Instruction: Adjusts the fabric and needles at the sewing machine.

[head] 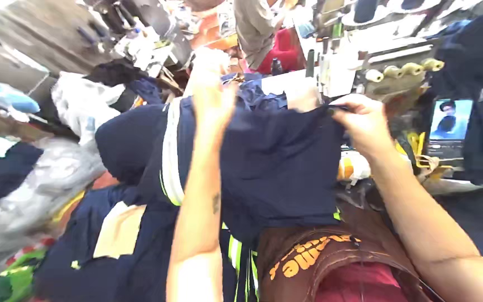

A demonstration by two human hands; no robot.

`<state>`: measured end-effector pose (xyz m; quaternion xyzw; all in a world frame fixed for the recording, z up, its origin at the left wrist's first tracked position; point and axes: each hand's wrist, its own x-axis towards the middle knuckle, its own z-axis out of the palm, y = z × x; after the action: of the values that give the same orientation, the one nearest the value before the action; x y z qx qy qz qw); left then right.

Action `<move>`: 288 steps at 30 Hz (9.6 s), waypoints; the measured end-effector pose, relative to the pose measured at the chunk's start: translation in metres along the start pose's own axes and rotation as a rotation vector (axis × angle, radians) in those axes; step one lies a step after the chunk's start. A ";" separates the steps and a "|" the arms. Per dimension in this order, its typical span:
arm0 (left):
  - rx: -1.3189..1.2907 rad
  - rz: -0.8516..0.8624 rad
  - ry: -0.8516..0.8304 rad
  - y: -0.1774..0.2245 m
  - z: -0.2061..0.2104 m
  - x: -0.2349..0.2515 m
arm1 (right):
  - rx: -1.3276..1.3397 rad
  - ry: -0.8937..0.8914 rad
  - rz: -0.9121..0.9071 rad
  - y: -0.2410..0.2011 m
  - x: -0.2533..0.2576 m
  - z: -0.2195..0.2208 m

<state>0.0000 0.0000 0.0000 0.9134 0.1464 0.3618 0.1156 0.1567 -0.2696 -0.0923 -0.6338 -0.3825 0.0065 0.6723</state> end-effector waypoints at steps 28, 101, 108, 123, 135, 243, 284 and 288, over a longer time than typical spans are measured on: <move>-0.937 0.070 -0.555 0.067 0.097 -0.010 | 0.419 0.072 -0.023 0.028 -0.032 0.021; -0.842 -0.616 0.017 0.049 0.194 -0.031 | 0.410 -0.213 0.634 0.085 -0.101 -0.027; -0.922 -0.708 0.032 0.050 0.192 -0.034 | 0.387 -0.211 0.612 0.081 -0.102 -0.028; -0.582 -0.619 -0.017 0.056 0.196 -0.037 | 0.191 -0.246 0.513 0.069 -0.109 -0.022; 0.069 -0.305 -0.278 0.071 0.199 -0.017 | -0.444 -0.501 -0.121 0.066 -0.056 0.062; 0.235 -0.254 -0.114 -0.014 0.177 -0.182 | -0.657 0.813 -0.043 0.024 0.037 -0.157; 0.228 -0.277 -0.156 -0.015 0.176 -0.184 | -0.379 0.296 -0.254 0.098 -0.040 -0.044; 0.227 -0.274 -0.161 -0.014 0.175 -0.183 | -0.442 0.282 -0.256 0.098 -0.040 -0.043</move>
<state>-0.0082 -0.0697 -0.2432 0.9181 0.2995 0.2494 0.0713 0.1973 -0.3063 -0.1930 -0.7062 -0.3543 -0.2498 0.5597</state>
